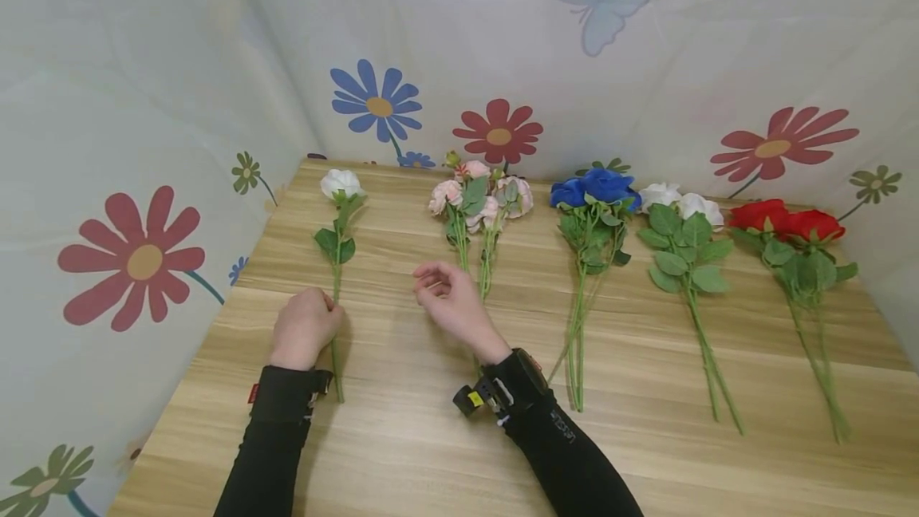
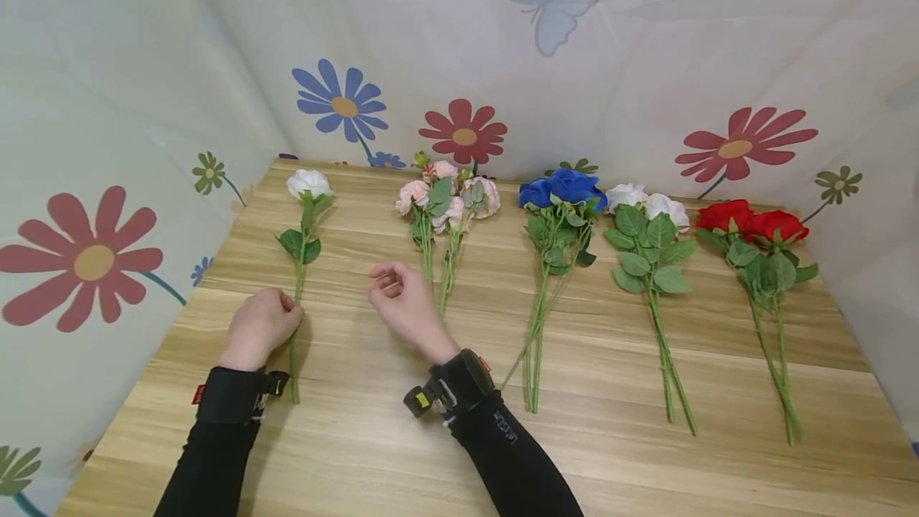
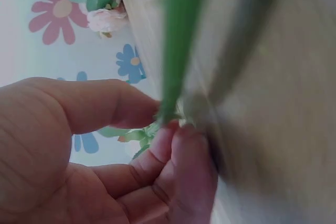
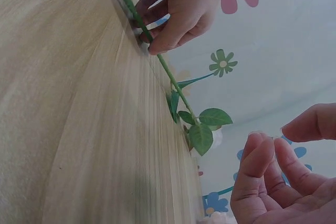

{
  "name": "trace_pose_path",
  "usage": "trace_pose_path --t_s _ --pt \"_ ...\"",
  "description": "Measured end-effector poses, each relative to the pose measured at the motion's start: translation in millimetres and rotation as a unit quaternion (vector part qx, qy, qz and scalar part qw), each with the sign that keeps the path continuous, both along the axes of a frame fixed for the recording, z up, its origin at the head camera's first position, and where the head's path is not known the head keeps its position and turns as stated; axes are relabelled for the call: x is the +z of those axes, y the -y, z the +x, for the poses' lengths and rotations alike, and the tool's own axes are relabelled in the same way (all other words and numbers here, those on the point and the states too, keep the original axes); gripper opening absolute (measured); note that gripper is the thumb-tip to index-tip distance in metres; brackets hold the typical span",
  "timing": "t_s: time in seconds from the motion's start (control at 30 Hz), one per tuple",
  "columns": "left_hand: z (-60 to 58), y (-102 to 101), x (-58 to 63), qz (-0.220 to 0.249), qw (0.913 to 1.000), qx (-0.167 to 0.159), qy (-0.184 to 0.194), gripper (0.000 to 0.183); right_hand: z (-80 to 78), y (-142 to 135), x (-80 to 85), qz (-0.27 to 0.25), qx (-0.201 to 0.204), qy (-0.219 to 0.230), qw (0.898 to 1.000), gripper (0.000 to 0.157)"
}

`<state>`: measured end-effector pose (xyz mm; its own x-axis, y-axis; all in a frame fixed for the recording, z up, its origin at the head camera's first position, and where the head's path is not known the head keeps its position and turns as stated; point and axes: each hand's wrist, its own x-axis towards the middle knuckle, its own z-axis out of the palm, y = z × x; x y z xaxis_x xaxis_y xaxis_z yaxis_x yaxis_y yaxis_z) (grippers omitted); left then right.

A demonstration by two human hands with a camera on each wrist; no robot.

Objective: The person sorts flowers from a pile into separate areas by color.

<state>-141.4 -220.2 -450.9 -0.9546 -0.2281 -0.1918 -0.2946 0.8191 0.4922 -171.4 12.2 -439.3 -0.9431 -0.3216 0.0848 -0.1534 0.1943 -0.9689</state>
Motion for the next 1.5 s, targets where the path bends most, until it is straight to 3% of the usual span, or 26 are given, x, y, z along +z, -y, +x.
trace_pose_path --t_s 0.13,0.33,0.47,0.6,0.77,0.93,1.13,1.5 --pt "-1.3 0 -2.6 0.023 0.9995 -0.02 -0.01 0.022 -0.5 -3 0.1 -0.001 0.0 0.0 1.0 0.027" --pt "-4.5 -4 -4.3 0.11 0.9929 -0.044 0.013 0.043 -1.1 -7 0.0 -0.006 0.0 -0.002 1.0 0.029" --pt "-6.1 -8 -4.2 0.174 0.9832 -0.046 0.028 0.043 -1.8 -10 -0.6 -0.011 0.001 0.0 1.0 0.029" --pt "-7.6 -11 -4.8 0.207 0.9769 -0.046 0.028 0.042 -3.0 -15 -1.5 -0.009 -0.002 0.01 1.0 0.03" --pt "-9.3 -13 -5.7 0.232 0.9713 -0.049 0.019 0.042 -4.9 -21 -1.7 -0.009 -0.007 0.02 1.0 0.032" --pt "-8.5 -20 -1.5 0.239 0.9687 -0.068 -0.006 0.04 -6.3 -30 -1.1 -0.003 -0.01 0.015 1.0 0.032" --pt "-11.3 -31 5.4 0.254 0.9639 -0.081 -0.008 0.04 -6.1 -46 0.4 0.014 -0.01 0.017 1.0 0.032" --pt "-20.2 -67 14.8 0.304 0.9431 -0.135 -0.012 0.037 -6.4 -80 -1.5 0.042 -0.019 -0.003 0.999 0.028"
